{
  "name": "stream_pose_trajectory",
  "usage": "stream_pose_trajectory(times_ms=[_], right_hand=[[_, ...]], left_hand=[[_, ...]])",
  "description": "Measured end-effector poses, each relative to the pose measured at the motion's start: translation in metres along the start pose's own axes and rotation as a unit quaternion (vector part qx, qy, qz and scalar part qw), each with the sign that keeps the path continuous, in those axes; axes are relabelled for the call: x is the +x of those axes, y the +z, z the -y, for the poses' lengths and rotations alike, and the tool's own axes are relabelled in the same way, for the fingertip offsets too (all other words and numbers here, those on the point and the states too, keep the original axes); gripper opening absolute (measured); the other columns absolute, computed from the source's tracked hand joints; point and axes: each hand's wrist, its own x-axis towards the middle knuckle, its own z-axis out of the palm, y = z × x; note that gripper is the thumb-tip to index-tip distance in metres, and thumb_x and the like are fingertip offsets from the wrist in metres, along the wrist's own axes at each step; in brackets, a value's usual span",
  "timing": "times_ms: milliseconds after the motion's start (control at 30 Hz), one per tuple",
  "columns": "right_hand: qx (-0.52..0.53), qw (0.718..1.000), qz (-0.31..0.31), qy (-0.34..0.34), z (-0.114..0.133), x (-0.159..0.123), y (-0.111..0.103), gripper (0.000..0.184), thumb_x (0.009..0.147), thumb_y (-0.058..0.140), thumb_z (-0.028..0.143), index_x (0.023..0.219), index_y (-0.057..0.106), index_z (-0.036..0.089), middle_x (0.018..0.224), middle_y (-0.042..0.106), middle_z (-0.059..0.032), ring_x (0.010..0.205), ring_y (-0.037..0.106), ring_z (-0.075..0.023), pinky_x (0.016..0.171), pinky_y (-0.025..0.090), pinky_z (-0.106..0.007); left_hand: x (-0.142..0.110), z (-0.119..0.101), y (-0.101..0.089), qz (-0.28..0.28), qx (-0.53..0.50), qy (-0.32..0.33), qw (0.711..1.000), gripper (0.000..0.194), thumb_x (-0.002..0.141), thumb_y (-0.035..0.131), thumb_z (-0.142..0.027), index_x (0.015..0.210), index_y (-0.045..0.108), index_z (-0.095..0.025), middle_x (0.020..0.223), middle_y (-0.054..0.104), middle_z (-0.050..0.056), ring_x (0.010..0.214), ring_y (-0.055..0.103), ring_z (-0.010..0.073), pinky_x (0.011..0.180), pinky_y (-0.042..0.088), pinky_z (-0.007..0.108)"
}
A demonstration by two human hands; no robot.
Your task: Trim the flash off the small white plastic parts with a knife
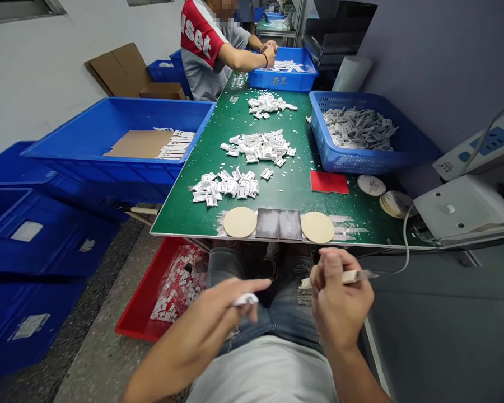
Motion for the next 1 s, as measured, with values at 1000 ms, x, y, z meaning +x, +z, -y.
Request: stream_pose_trajectory(times_ms=[1000], right_hand=[[-0.371, 0.803, 0.285, -0.369, 0.015, 0.016, -0.003, 0.061, 0.095, 0.023, 0.062, 0.062, 0.051, 0.019, 0.054, 0.043, -0.0009, 0.05, 0.035, -0.0142, 0.051, 0.019, -0.032]], left_hand=[[0.03, -0.006, 0.035, -0.19, -0.405, -0.111, 0.887, 0.018, 0.068, 0.08, -0.024, 0.08, 0.068, -0.018, 0.062, 0.054, -0.002, 0.054, 0.047, 0.0075, 0.05, 0.04, 0.017]])
